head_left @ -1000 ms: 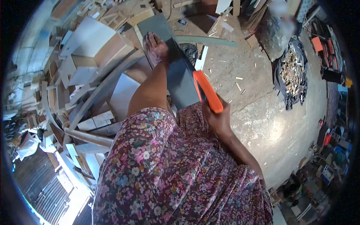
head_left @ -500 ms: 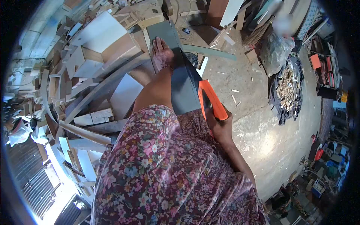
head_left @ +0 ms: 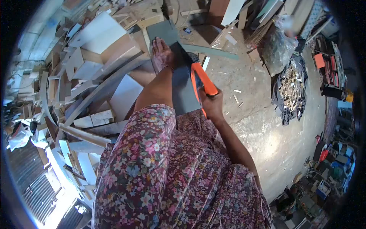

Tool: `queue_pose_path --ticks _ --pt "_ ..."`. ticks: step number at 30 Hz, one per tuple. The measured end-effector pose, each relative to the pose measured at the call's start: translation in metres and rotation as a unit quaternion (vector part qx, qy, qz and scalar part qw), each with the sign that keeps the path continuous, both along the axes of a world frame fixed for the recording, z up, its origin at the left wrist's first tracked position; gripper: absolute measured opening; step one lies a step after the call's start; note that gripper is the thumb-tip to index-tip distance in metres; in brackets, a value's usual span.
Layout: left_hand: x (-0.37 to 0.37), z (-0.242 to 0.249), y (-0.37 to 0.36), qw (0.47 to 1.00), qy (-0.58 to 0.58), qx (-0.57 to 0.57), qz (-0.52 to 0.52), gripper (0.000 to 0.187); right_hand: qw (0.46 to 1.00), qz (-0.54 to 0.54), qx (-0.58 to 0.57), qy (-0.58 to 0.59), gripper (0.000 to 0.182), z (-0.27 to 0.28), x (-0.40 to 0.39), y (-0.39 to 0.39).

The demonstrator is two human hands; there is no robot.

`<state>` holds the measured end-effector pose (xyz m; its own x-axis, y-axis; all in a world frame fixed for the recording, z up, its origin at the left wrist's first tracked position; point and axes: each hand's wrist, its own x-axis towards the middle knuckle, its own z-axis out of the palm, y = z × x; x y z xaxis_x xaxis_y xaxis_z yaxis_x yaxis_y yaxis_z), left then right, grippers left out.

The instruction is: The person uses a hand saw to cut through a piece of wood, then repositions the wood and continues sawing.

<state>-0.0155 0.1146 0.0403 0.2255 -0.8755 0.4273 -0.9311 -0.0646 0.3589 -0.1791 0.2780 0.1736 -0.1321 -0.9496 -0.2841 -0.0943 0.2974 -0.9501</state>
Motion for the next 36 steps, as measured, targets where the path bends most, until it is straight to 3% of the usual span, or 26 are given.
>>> queue_pose_path --ticks 3,5,6,8,15,18,20,22,28,30,33,36 --pt "0.006 -0.016 -0.003 0.997 -0.06 -0.052 -0.003 0.042 0.999 0.016 -0.028 0.028 0.018 0.022 0.007 0.01" --pt "0.007 -0.013 -0.007 0.998 -0.045 -0.043 0.001 0.043 0.985 0.054 -0.077 0.146 0.016 0.037 0.0 0.03" --pt "0.005 -0.011 -0.003 0.999 -0.045 -0.029 0.004 0.044 0.985 0.056 -0.064 0.15 0.016 0.048 -0.008 0.048" --pt "-0.001 -0.011 -0.005 0.999 -0.039 -0.025 0.014 0.045 0.997 0.038 0.031 0.058 0.014 0.066 -0.023 0.061" --pt "0.002 -0.011 0.001 0.998 -0.05 -0.036 0.0 0.046 0.998 0.03 0.038 0.042 0.016 0.038 -0.013 0.038" --pt "0.005 -0.016 -0.004 0.996 -0.078 -0.053 0.001 0.045 0.996 0.03 -0.032 0.075 0.019 0.008 -0.001 0.003" --pt "0.009 -0.02 -0.007 0.992 -0.104 -0.076 0.0 0.045 1.0 0.015 0.008 0.02 0.022 0.006 0.002 -0.008" --pt "0.004 -0.008 0.003 0.997 -0.069 -0.03 -0.019 0.041 0.998 0.011 0.003 0.06 0.023 0.009 0.002 -0.002" --pt "0.005 -0.027 -0.011 0.997 -0.057 -0.054 0.015 0.04 0.99 0.065 -0.009 0.126 0.023 0.059 -0.014 0.048" --pt "0.003 -0.022 -0.01 0.998 -0.047 -0.034 0.013 0.041 0.998 0.029 0.033 0.037 0.018 0.078 -0.022 0.06" --pt "0.002 -0.017 -0.007 0.998 -0.052 -0.028 0.01 0.043 0.997 0.037 -0.008 0.068 0.015 0.072 -0.017 0.067" --pt "0.003 -0.016 -0.002 0.997 -0.067 -0.036 0.008 0.046 0.995 0.052 0.027 0.079 0.016 0.078 -0.016 0.056"
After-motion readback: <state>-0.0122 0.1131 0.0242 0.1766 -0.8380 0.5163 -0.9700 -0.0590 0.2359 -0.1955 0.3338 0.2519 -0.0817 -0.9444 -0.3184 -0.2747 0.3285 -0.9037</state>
